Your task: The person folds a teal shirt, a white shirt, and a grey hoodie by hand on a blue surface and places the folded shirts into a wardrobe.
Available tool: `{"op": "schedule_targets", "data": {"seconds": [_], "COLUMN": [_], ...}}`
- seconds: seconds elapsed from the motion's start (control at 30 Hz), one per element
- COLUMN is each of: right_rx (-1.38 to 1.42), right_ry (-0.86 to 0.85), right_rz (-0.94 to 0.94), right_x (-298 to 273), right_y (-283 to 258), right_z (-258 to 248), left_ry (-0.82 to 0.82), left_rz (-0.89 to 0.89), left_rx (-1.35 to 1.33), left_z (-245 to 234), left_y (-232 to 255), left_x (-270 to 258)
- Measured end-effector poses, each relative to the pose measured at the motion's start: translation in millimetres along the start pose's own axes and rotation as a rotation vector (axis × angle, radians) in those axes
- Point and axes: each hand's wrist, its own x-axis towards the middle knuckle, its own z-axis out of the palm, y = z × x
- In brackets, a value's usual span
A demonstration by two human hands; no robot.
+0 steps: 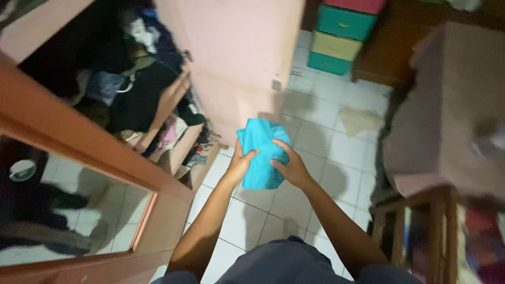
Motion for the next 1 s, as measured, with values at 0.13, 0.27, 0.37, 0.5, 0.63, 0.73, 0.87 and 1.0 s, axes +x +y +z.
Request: {"op": "schedule_targets", "data": {"seconds": [0.13,0.27,0.37,0.5,0.63,0.73,0.87,1.0], "right_rx": [0.13,0.13,0.102,-0.014,-0.15,-0.195,-0.343,-0.617], "right_ry": [-0.096,-0.182,-0.272,-0.385,-0.492,-0.518,-0.508,-0.416], "right_rz": [-0.13,-0.309,-0.392,-0.591,-0.734,-0.989,-1.146,-1.333], "right_x": [77,163,217,291,345,380,417,460], "right_y": [0,-16,-34,-72,-118,-161,-216,-241], "right_z": [9,17,25,59,122,176,260,350], "left_ry": [0.209,0.228,0.279,0.464,0.633,0.762,0.99,1.188], "left_rz": [0.029,0.353,0.339,0.389,0.492,0.545,0.469,0.251], "left_rx": [0.038,0.235,0.317,0.474,0.668,0.797,0.915,0.97], "left_z": [-28,-57,-77,-129,-198,-252,-323,-395], "left_y": [23,44,58,96,141,176,208,205], "left_x": [33,75,97,126,138,140,137,156]}}
